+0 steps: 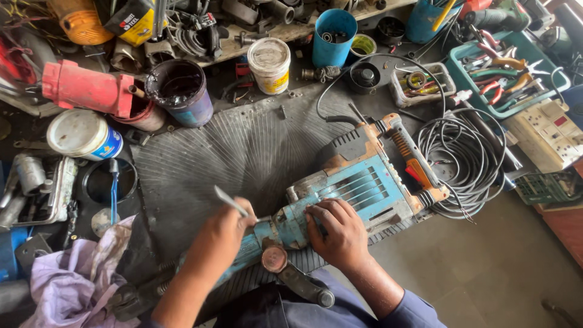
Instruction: The person uses an L-shaped hex key to repeatedly turn a fastener on the side of a blue demolition hammer lying on a cluttered workbench, steadying the tool with the other hand and repositioning the key several times while working along the machine's body.
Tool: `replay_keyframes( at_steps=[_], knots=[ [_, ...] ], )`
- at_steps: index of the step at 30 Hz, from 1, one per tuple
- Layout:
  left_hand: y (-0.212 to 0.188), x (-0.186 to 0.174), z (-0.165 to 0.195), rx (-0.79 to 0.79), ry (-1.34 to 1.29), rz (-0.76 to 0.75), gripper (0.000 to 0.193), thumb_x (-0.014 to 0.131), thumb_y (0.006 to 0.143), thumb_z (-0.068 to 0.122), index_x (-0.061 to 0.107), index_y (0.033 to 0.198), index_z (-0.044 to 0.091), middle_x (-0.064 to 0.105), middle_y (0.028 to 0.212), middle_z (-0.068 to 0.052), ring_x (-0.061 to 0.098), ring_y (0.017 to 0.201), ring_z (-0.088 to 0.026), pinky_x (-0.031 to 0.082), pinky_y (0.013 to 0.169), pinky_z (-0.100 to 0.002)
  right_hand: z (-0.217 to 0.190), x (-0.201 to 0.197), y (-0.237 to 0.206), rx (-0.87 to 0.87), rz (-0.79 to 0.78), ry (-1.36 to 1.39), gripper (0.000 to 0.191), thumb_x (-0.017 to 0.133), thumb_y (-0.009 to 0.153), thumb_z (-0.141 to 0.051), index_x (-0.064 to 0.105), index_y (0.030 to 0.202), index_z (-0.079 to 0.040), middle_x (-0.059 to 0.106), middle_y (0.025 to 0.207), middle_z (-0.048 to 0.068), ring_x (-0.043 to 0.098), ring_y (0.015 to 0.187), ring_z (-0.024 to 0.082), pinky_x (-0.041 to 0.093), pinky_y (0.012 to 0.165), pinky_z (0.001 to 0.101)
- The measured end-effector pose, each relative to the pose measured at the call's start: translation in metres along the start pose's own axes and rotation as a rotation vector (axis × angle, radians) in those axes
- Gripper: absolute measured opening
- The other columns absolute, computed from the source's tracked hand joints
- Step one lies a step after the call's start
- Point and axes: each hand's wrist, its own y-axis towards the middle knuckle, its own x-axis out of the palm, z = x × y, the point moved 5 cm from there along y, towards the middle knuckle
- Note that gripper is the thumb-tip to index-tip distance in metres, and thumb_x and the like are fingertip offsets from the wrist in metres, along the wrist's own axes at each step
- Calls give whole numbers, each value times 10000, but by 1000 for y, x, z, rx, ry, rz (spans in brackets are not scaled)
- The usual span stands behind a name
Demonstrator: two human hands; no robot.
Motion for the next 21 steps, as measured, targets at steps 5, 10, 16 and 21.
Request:
replay_keyframes(
  at_steps=[5,10,16,21],
  knots=[
    [-22,-3,38,470,402,116,285,672,895,13,549,1139,95,698,1039,-73,759,841,-250,626,677,-346,0,2,1,11,-18,-5,182,761,824,-45,702,995,-53,707,954,87,693,923,288,563,801,387],
    [-23,1,48,568,407,130,332,707,866,19,563,1155,100,697,1050,-86,748,861,-257,612,660,-344,-1,1,0,2,-4,-12,194,757,814,-52,700,1000,-51,706,983,94,695,976,297,566,851,396],
    [-19,2,54,591,406,91,322,720,838,26,591,1128,85,706,1035,-80,754,892,-254,618,684,-355,-2,1,1,-15,1,-8,189,752,822,-50,701,1004,-48,708,994,95,693,972,299,567,854,397],
    [-20,2,62,636,438,68,240,714,821,55,634,1046,75,708,1007,-87,753,918,-256,626,708,-356,-3,1,1,6,-13,-12,175,757,831,-56,701,996,-41,707,985,94,693,949,294,567,826,390]
  ],
)
